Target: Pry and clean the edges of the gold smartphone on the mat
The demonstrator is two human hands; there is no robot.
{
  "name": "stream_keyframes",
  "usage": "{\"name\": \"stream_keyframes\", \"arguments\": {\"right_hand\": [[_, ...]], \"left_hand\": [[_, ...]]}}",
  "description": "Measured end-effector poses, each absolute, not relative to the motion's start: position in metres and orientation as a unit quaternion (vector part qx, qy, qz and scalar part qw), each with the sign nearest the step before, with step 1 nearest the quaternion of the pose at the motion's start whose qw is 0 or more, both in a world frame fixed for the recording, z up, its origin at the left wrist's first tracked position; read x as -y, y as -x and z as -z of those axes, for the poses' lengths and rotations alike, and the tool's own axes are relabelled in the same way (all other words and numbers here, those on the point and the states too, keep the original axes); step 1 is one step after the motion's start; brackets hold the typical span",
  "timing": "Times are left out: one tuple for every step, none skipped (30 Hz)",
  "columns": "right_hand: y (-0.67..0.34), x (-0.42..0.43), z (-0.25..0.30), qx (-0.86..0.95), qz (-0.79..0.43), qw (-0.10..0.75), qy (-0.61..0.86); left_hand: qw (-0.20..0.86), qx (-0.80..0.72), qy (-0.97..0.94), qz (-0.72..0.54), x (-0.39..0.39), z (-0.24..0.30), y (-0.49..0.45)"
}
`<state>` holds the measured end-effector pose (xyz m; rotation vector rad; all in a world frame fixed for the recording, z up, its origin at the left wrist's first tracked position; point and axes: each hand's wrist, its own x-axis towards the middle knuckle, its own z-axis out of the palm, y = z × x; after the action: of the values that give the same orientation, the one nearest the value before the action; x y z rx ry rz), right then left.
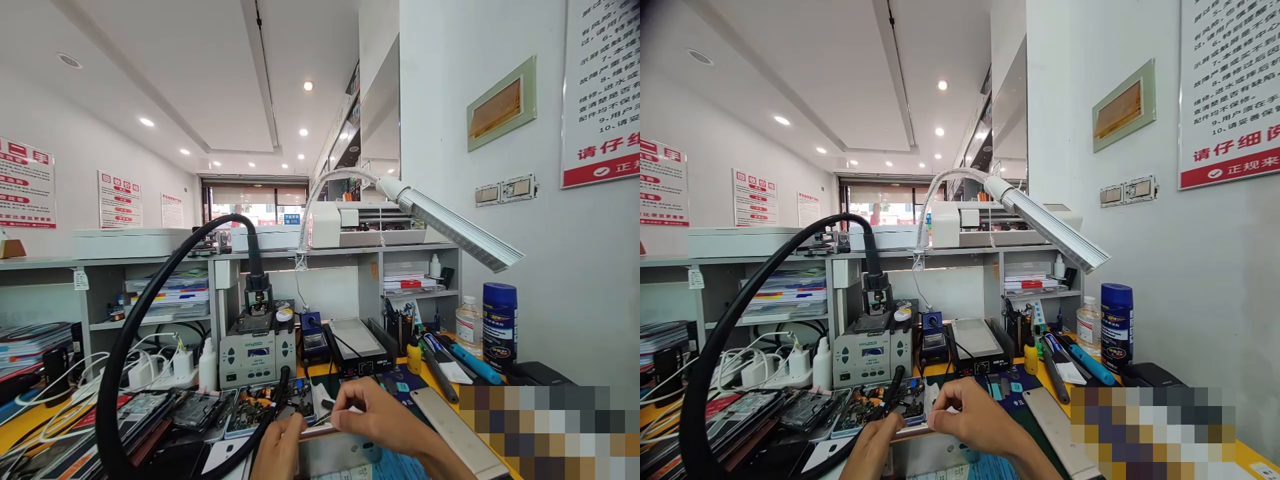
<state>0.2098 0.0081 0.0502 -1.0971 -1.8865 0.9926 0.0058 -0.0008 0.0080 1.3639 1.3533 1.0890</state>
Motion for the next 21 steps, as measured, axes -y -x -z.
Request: {"name": "stream_keyframes", "arguments": {"right_hand": [[-0.2090,-0.0080,-0.0494,0.733,-0.383,0.364,0.428],[-0.2083,-0.0078,-0.0489,0.733,-0.380,0.365,0.430],[-0.2077,-0.0075,-0.0487,0.734,-0.376,0.366,0.431],[-0.2073,-0.0070,-0.0488,0.734,-0.373,0.368,0.432],[-0.2070,-0.0065,-0.0492,0.735,-0.371,0.368,0.432],[-0.2070,-0.0059,-0.0498,0.737,-0.370,0.368,0.430],[-0.2071,-0.0055,-0.0505,0.738,-0.371,0.368,0.427],[-0.2075,-0.0052,-0.0513,0.739,-0.374,0.367,0.424],[-0.2080,-0.0051,-0.0521,0.739,-0.376,0.367,0.421],[-0.2088,-0.0052,-0.0528,0.738,-0.380,0.368,0.419],[-0.2096,-0.0056,-0.0533,0.737,-0.384,0.367,0.418],[-0.2106,-0.0061,-0.0537,0.735,-0.388,0.367,0.418],[-0.2115,-0.0068,-0.0539,0.733,-0.394,0.367,0.417],[-0.2123,-0.0075,-0.0540,0.730,-0.399,0.367,0.416],[-0.2130,-0.0082,-0.0539,0.727,-0.405,0.368,0.415],[-0.2135,-0.0088,-0.0538,0.723,-0.411,0.369,0.415],[-0.2139,-0.0093,-0.0537,0.720,-0.416,0.370,0.414],[-0.2141,-0.0096,-0.0536,0.718,-0.422,0.370,0.412],[-0.2142,-0.0098,-0.0536,0.715,-0.428,0.370,0.411],[-0.2143,-0.0099,-0.0536,0.713,-0.433,0.369,0.410],[-0.2144,-0.0099,-0.0537,0.710,-0.438,0.369,0.410]], "left_hand": [[0.449,-0.548,-0.550,-0.442,0.0000,-0.0078,-0.0053],[0.449,-0.548,-0.549,-0.443,-0.0010,-0.0075,-0.0047],[0.447,-0.550,-0.548,-0.445,-0.0020,-0.0071,-0.0039],[0.444,-0.551,-0.547,-0.447,-0.0029,-0.0068,-0.0032],[0.441,-0.550,-0.547,-0.450,-0.0037,-0.0065,-0.0025],[0.438,-0.549,-0.548,-0.454,-0.0042,-0.0062,-0.0021],[0.436,-0.547,-0.549,-0.457,-0.0045,-0.0061,-0.0019],[0.437,-0.545,-0.550,-0.458,-0.0046,-0.0060,-0.0021],[0.440,-0.543,-0.550,-0.457,-0.0045,-0.0061,-0.0026],[0.445,-0.542,-0.549,-0.455,-0.0042,-0.0062,-0.0035],[0.451,-0.541,-0.547,-0.452,-0.0038,-0.0062,-0.0045],[0.458,-0.540,-0.546,-0.448,-0.0034,-0.0062,-0.0056],[0.464,-0.539,-0.546,-0.443,-0.0032,-0.0060,-0.0067],[0.470,-0.538,-0.546,-0.438,-0.0030,-0.0056,-0.0077],[0.476,-0.536,-0.546,-0.434,-0.0031,-0.0050,-0.0085],[0.481,-0.534,-0.546,-0.430,-0.0033,-0.0042,-0.0092],[0.485,-0.533,-0.546,-0.426,-0.0037,-0.0032,-0.0097],[0.488,-0.533,-0.545,-0.424,-0.0042,-0.0022,-0.0101],[0.490,-0.534,-0.543,-0.424,-0.0048,-0.0010,-0.0104],[0.491,-0.535,-0.541,-0.425,-0.0054,0.0001,-0.0107],[0.491,-0.537,-0.538,-0.425,-0.0060,0.0012,-0.0108]]}}
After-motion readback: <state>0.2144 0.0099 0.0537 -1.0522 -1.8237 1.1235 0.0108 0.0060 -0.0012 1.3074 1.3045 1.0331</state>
